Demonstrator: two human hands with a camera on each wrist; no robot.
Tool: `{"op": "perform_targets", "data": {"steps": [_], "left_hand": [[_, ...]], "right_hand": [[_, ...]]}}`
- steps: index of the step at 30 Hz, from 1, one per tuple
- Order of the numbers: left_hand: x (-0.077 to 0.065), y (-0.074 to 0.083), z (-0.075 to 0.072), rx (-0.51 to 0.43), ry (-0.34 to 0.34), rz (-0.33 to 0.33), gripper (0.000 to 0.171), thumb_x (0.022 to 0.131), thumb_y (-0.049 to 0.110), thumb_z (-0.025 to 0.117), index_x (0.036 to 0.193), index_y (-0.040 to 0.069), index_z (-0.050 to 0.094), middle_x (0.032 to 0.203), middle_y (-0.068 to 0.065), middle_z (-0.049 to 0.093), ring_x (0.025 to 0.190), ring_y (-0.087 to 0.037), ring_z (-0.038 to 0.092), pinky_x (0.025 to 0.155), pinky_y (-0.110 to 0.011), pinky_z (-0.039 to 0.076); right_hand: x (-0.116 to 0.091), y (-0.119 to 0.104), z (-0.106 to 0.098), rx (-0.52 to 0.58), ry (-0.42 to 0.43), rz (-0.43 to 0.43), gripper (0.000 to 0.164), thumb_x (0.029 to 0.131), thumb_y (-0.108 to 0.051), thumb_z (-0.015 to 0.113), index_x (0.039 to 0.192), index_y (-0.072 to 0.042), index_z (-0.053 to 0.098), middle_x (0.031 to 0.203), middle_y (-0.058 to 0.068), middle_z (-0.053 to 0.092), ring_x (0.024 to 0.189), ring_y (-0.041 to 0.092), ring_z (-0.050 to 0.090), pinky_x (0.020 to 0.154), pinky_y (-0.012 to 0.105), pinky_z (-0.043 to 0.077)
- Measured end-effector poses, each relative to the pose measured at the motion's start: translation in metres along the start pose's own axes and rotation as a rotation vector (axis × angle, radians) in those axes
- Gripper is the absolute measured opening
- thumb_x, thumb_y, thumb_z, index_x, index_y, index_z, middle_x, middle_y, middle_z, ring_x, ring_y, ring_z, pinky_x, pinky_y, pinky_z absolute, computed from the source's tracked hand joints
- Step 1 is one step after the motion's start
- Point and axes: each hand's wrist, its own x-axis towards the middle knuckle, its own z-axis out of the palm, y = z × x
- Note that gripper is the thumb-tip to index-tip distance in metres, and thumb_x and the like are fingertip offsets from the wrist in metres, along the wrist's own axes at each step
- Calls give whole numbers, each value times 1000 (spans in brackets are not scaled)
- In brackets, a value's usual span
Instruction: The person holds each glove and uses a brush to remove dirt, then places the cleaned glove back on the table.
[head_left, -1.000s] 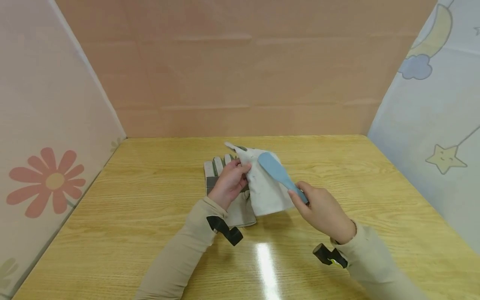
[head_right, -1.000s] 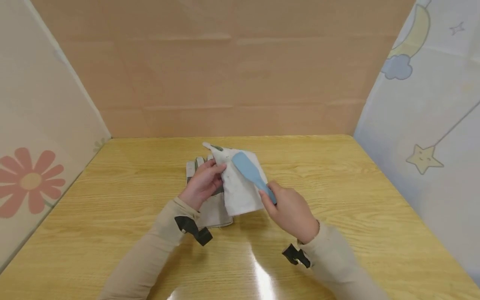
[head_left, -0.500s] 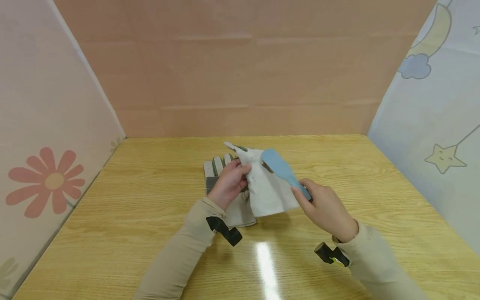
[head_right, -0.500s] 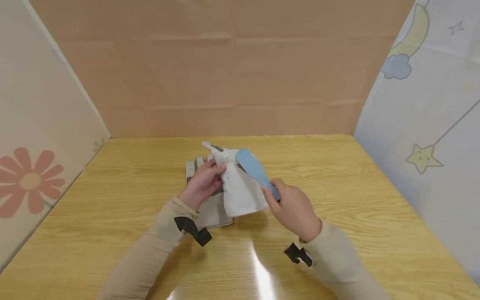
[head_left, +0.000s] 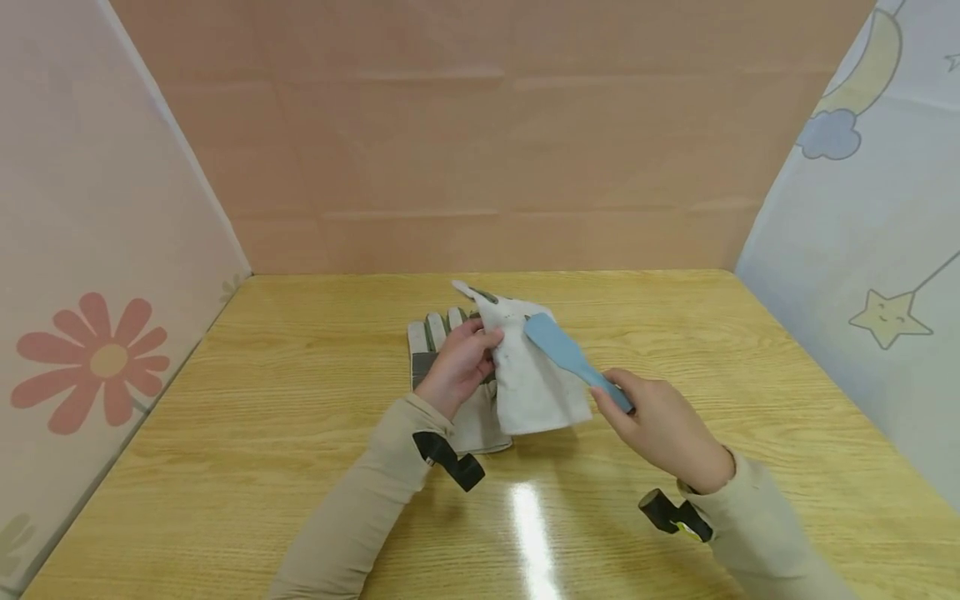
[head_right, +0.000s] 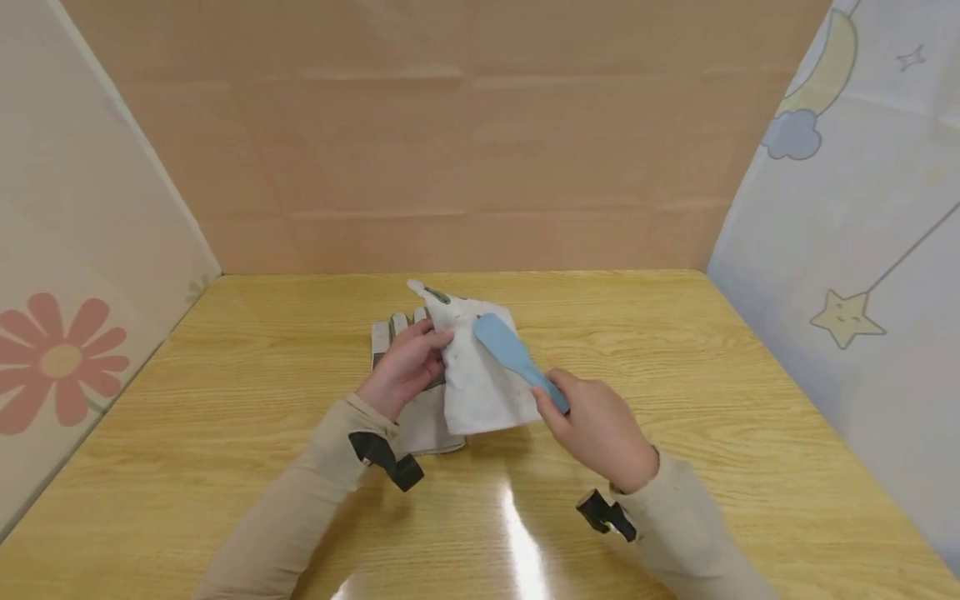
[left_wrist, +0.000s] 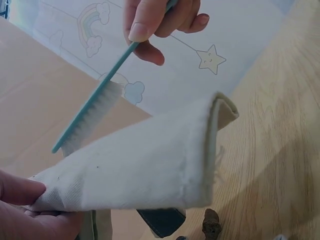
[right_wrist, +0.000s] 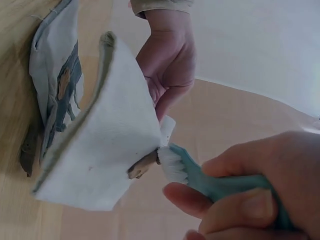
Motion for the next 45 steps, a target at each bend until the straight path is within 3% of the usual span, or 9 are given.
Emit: {"op": "perform_targets", "data": {"steps": [5, 8, 15, 18, 25, 31, 38, 45], "left_hand": [[0, -1, 2, 13, -10, -1, 43, 98, 5, 42, 139, -3, 33, 124, -17, 50, 94, -14, 53, 84, -28, 44], [-1, -1, 2, 14, -5, 0, 42, 98, 5, 42, 139, -3, 34, 120, -15, 51, 91, -13, 53, 82, -27, 44], [0, 0, 1, 8, 33, 17, 39, 97, 4, 44, 136, -4, 38, 104, -6, 52, 82, -9, 52, 71, -21, 44], [0, 1, 1, 5, 27, 10, 39, 97, 4, 44, 135, -4, 39, 101, -5, 53, 80, -8, 53, 70, -20, 45], [-3, 1, 5, -2, 11, -11, 41, 98, 6, 43, 138, -1, 37, 110, -8, 53, 88, -11, 53, 77, -24, 44], [-1, 1, 4, -16, 22, -20, 42, 99, 7, 42, 139, 0, 36, 126, -15, 51, 97, -14, 51, 85, -28, 43], [1, -1, 4, -14, 20, -10, 42, 98, 6, 42, 139, -2, 35, 120, -13, 51, 94, -13, 52, 81, -25, 43], [-2, 0, 4, -14, 4, -11, 41, 99, 6, 41, 138, -2, 36, 118, -13, 52, 93, -12, 54, 82, -26, 44]], "right_hand": [[0, -2, -11, -11, -74, 63, 17, 94, -14, 55, 101, 0, 62, 51, -8, 31, 42, 0, 22, 41, 18, 26], [0, -2, -15, -12, -94, 81, 17, 95, -15, 53, 99, -1, 61, 51, -7, 31, 42, 0, 22, 42, 18, 26], [-3, -3, -15, 47, 28, 70, 13, 95, -16, 54, 92, -5, 60, 50, -8, 29, 41, -2, 19, 40, 18, 25], [0, -4, -13, 93, 44, 69, 15, 96, -18, 52, 92, -5, 59, 51, -7, 29, 42, -2, 19, 40, 19, 25], [0, -4, -4, 86, -46, 68, 16, 97, -18, 51, 91, -5, 59, 51, -8, 28, 41, -2, 18, 40, 18, 25], [-5, -2, -7, 21, -51, 41, 12, 94, -14, 54, 88, -5, 59, 52, -8, 29, 42, -2, 20, 41, 17, 26], [-6, -2, -15, 12, -26, 61, 13, 95, -15, 54, 88, -6, 59, 52, -8, 29, 42, -2, 20, 40, 18, 26], [-3, -4, -7, 82, -1, 35, 13, 96, -17, 53, 90, -7, 59, 51, -8, 31, 42, -3, 19, 39, 18, 25]]}}
